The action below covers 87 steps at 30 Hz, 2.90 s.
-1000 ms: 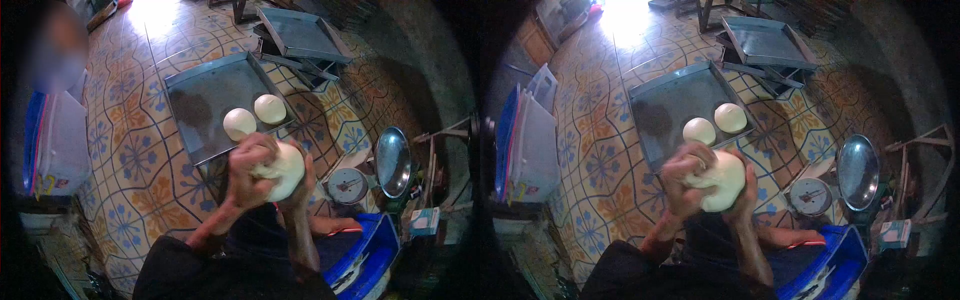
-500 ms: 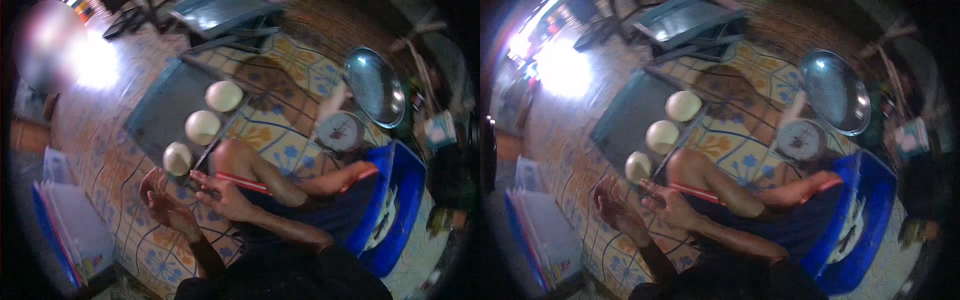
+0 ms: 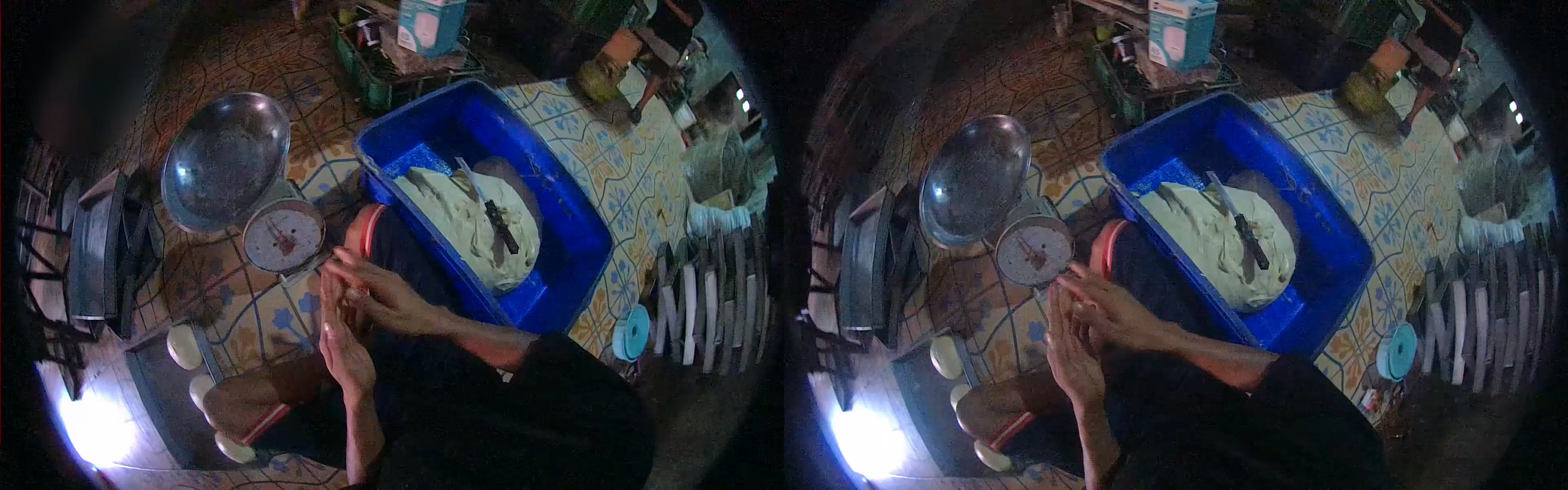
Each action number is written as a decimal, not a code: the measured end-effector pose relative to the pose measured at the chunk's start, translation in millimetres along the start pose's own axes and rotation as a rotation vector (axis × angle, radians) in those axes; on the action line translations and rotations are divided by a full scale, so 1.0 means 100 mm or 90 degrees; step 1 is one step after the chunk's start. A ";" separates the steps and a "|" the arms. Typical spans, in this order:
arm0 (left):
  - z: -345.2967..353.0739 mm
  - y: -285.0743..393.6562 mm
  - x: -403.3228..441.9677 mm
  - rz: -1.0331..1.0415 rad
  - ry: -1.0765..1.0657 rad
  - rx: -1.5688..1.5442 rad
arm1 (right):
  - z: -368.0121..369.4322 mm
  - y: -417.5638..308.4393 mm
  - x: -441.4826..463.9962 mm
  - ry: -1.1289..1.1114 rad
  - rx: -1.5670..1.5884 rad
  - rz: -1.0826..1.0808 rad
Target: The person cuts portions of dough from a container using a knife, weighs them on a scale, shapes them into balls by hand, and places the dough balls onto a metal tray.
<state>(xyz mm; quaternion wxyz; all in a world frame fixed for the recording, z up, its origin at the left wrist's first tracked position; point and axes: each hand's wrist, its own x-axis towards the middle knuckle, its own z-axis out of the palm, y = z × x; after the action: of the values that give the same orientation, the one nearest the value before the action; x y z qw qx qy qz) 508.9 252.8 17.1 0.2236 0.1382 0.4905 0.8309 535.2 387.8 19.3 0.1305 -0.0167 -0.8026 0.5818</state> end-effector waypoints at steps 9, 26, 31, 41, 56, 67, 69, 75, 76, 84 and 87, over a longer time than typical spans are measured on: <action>0.60 -0.09 0.45 0.066 -0.041 0.130 | -2.02 0.79 -1.12 0.292 -0.551 0.378; 1.68 -1.57 2.17 -0.084 -0.582 0.765 | -2.35 0.85 -1.33 0.535 0.073 0.497; 1.55 -2.44 2.67 -0.397 -0.405 1.085 | -2.35 0.79 -1.43 0.639 0.134 0.285; 1.61 -2.46 2.72 -0.444 -0.449 0.768 | -2.29 0.86 -1.24 0.453 -0.211 0.344; 2.23 0.02 1.20 -0.079 -0.305 0.411 | -1.30 0.38 -1.63 0.248 -0.041 0.267; 2.33 0.79 1.50 -0.026 -0.259 0.261 | -1.35 -0.16 -1.51 0.105 0.251 0.407; 2.46 0.91 1.42 0.051 -0.263 0.318 | -1.36 0.23 -1.14 0.053 0.247 0.228; 2.32 1.98 1.68 0.217 -0.443 0.603 | -1.03 0.29 -0.48 0.009 0.099 0.201; 2.22 2.15 1.82 0.219 -0.474 0.689 | -1.10 0.41 -0.63 0.021 0.160 0.211; 0.98 2.40 2.50 0.572 -0.224 0.981 | -1.34 0.73 -1.04 0.268 0.144 0.446; 0.53 2.43 2.79 0.489 -0.162 1.005 | -1.22 0.94 -0.96 0.279 -0.036 0.324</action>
<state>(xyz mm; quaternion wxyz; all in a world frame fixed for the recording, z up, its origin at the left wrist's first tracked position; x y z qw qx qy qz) 234.8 332.8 258.6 -0.1787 0.4985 0.8117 0.2464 644.2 514.9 -52.2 0.1502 -0.3450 -0.7412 0.5559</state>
